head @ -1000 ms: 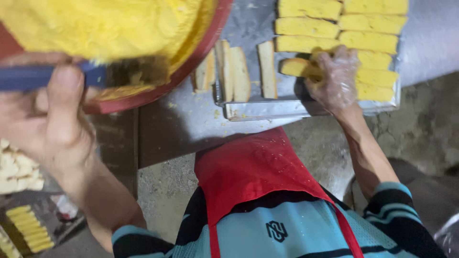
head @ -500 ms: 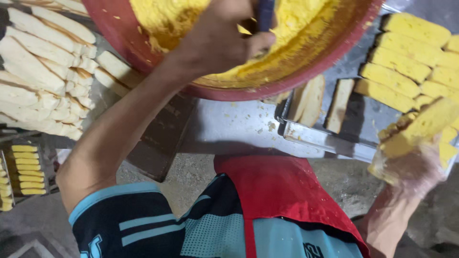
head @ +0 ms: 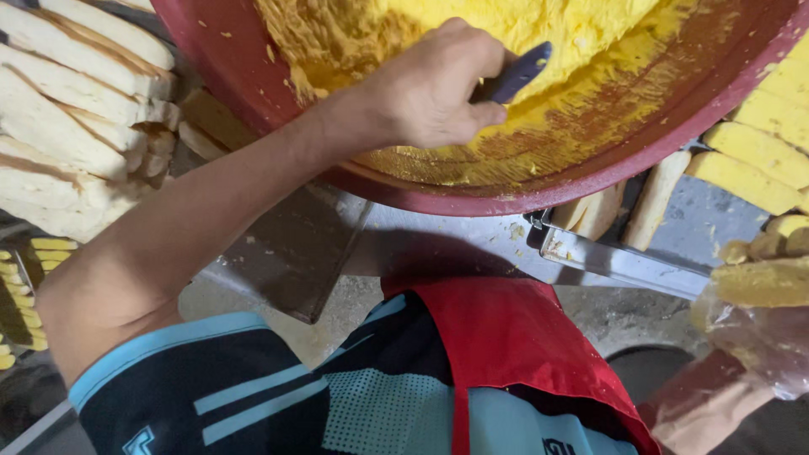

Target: The person uses a handheld brush to apply a yellow spread from a bowl onto slices of bread by hand and places them on a metal tray.

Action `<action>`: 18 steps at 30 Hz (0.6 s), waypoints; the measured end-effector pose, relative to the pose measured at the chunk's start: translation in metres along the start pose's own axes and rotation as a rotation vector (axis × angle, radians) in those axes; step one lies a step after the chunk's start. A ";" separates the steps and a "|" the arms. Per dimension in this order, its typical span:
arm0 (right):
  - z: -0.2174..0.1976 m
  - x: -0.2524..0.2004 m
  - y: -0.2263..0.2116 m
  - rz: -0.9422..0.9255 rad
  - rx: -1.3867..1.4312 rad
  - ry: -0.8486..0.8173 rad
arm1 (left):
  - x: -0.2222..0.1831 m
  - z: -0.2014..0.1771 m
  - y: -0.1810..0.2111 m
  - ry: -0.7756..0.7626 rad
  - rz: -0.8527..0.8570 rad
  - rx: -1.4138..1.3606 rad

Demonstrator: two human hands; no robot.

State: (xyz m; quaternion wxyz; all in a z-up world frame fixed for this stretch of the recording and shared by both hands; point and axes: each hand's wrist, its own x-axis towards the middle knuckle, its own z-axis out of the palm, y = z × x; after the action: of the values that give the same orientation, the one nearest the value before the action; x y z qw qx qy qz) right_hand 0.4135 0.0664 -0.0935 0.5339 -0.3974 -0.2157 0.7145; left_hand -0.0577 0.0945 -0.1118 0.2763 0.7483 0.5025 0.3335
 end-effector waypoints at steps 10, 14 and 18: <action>0.036 0.035 0.019 0.016 0.043 -0.077 | -0.006 -0.063 0.047 -0.012 -0.549 -0.479; 0.080 0.052 0.028 0.008 0.074 -0.173 | 0.001 -0.060 0.090 0.122 -0.299 -0.749; 0.124 0.051 0.039 0.007 0.090 -0.212 | 0.016 -0.035 0.127 0.183 0.221 -0.779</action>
State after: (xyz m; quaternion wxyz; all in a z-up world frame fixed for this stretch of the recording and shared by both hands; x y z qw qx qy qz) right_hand 0.2861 0.1158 -0.0661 0.5231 -0.2961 -0.2372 0.7632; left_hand -0.0078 0.0690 0.0087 0.4554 0.6045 0.2780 0.5915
